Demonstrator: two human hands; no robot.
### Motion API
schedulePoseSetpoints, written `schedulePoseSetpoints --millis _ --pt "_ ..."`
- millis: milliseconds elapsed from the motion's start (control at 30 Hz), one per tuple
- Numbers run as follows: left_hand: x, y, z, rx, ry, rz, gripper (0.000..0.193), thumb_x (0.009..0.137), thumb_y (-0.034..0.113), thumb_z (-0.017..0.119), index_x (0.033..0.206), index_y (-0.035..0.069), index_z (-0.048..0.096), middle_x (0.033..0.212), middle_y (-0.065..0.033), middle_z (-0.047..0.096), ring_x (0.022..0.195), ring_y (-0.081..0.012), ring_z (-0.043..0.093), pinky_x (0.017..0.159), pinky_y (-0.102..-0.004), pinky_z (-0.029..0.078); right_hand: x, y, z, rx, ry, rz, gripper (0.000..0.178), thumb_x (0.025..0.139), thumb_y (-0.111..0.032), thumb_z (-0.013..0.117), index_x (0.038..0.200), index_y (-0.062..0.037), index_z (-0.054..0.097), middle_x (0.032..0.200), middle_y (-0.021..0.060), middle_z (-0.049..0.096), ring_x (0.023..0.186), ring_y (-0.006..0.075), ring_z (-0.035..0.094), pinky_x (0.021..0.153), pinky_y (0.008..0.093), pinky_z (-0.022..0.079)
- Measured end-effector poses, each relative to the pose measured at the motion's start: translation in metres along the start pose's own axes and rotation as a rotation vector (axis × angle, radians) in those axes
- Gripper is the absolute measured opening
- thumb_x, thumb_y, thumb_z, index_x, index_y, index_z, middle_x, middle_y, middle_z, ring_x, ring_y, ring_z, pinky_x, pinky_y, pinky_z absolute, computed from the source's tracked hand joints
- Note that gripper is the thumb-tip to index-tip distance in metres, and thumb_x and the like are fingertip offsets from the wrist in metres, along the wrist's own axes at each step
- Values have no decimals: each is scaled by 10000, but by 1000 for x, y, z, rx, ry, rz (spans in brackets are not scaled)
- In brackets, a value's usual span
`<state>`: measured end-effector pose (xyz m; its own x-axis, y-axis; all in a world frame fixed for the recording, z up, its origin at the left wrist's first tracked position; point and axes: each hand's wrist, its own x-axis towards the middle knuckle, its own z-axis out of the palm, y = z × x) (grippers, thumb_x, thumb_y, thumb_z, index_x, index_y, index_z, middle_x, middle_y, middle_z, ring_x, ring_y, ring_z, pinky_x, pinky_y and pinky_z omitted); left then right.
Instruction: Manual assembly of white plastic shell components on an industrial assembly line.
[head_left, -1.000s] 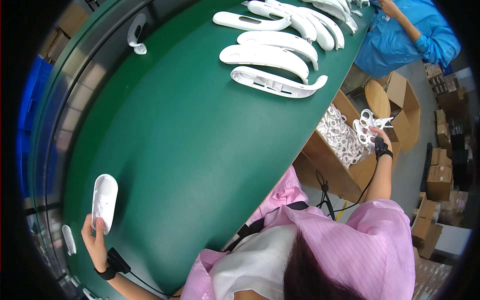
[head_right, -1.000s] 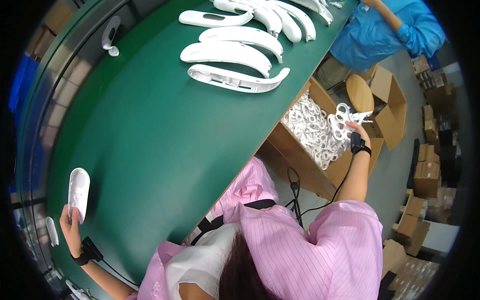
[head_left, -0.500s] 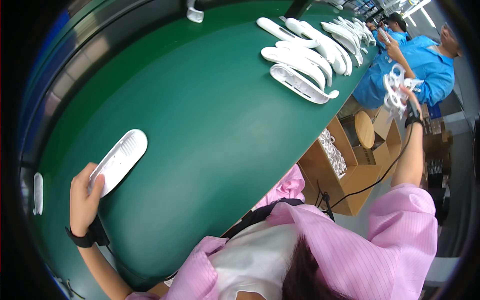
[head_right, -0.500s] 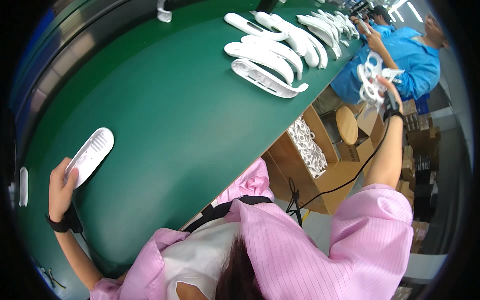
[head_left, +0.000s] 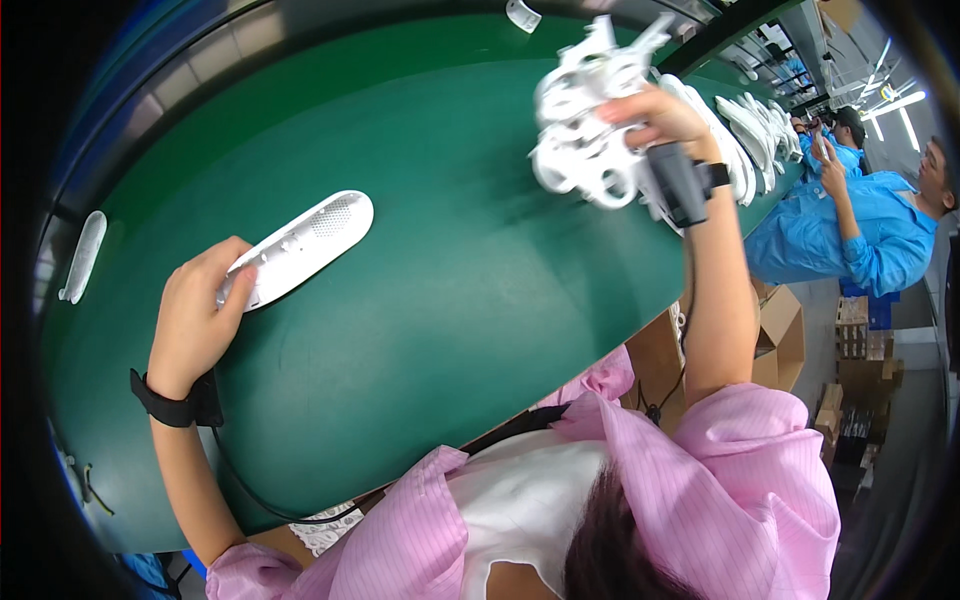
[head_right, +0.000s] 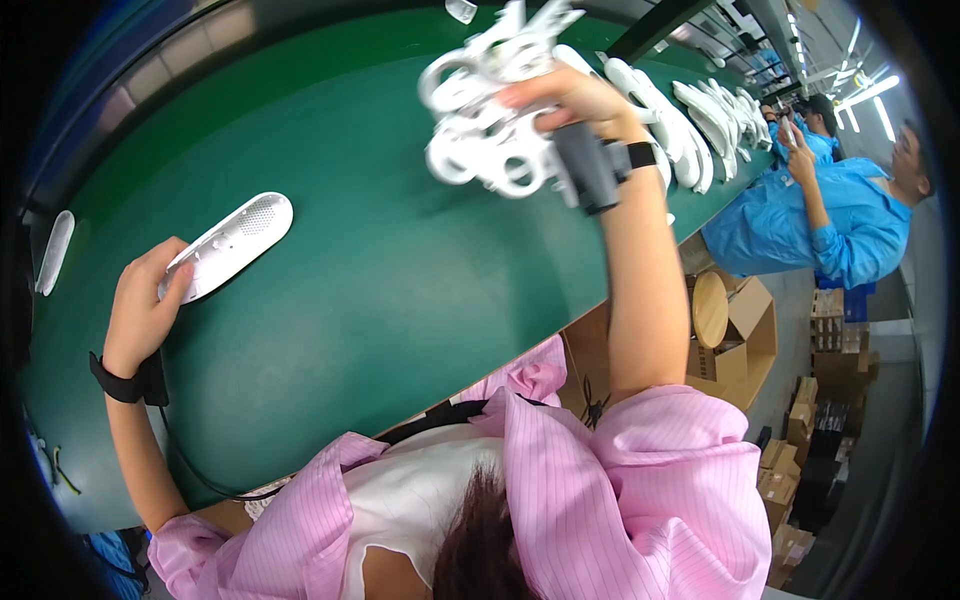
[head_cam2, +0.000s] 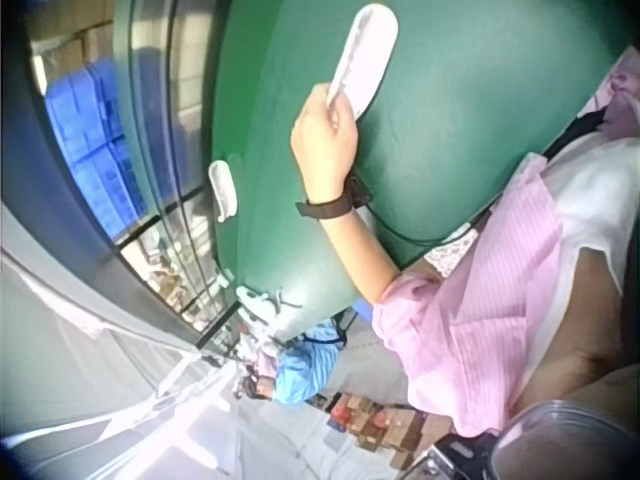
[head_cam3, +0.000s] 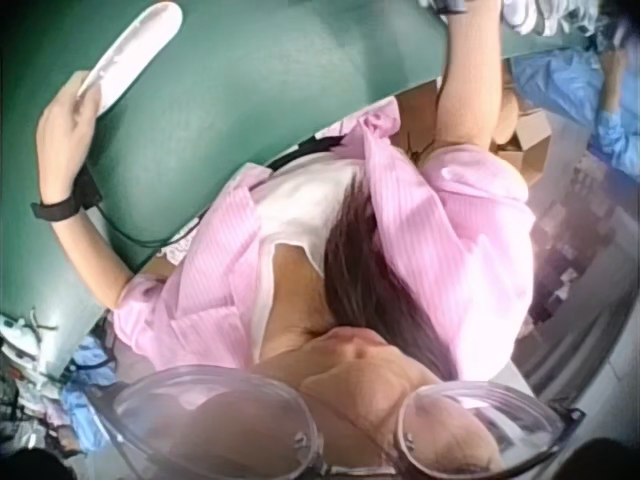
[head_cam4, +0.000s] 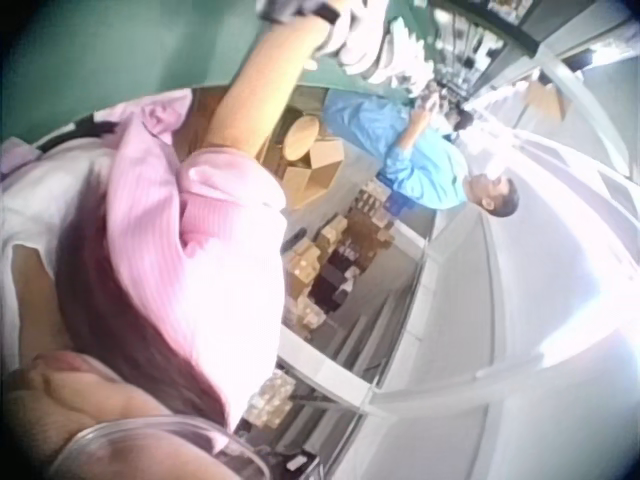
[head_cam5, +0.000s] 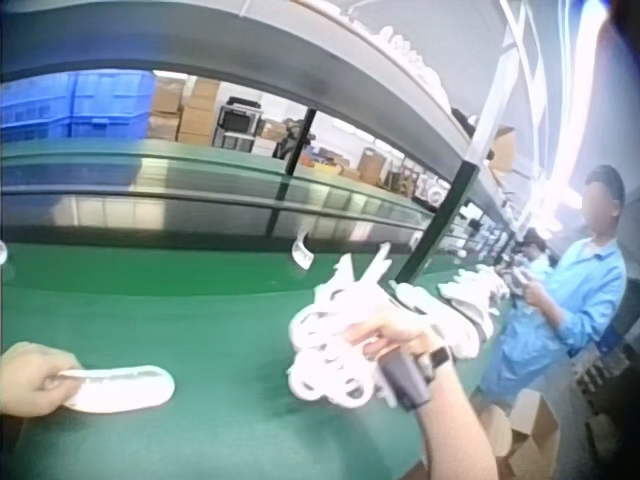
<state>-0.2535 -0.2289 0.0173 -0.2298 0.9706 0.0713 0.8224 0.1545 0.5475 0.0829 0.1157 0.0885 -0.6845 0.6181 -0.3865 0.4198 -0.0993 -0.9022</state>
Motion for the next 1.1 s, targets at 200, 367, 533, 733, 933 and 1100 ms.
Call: schedulePoseSetpoints --millis 200,367,533,733,933,1100 --pt "0 2 -4 7 -29 -17 153 914 124 569 928 -27 587 785 -200 585 721 -392 576 657 -419 446 31 5 105 -293 -109 -25 526 670 -55 825 1168 -26 658 952 27 714 760 88 628 570 254 455" --pt "2 8 -7 28 -46 -55 138 908 107 568 912 -30 581 773 -199 558 689 -392 552 640 -411 437 36 22 109 -627 72 -266 768 641 -272 896 1261 61 588 1237 191 594 1062 269 626 921 329 505" --pt "6 5 -4 -7 -44 -125 154 916 121 565 897 -32 570 706 -169 514 608 -305 491 597 -375 393 32 42 114 -733 152 -365 1115 613 -482 901 1420 101 399 1384 287 420 1184 383 564 999 395 490" --pt "5 8 -6 10 -37 -161 187 935 150 572 897 -33 571 692 -137 514 610 -245 482 599 -352 392 6 41 106 -780 293 -492 996 739 -577 814 1362 99 429 1379 284 439 931 381 670 863 415 548" --pt "4 9 -6 6 -53 -234 214 948 172 583 899 -36 578 732 -113 545 653 -217 504 623 -339 406 -2 37 92 -708 398 -561 540 925 -427 686 1160 53 611 1005 205 647 820 363 666 729 419 534" --pt "4 8 -1 4 -25 -213 161 932 131 565 925 -30 570 730 -79 522 686 -154 479 633 -299 396 -14 31 72 -758 501 -622 142 887 -180 678 941 -49 672 853 127 631 749 355 634 672 423 517"
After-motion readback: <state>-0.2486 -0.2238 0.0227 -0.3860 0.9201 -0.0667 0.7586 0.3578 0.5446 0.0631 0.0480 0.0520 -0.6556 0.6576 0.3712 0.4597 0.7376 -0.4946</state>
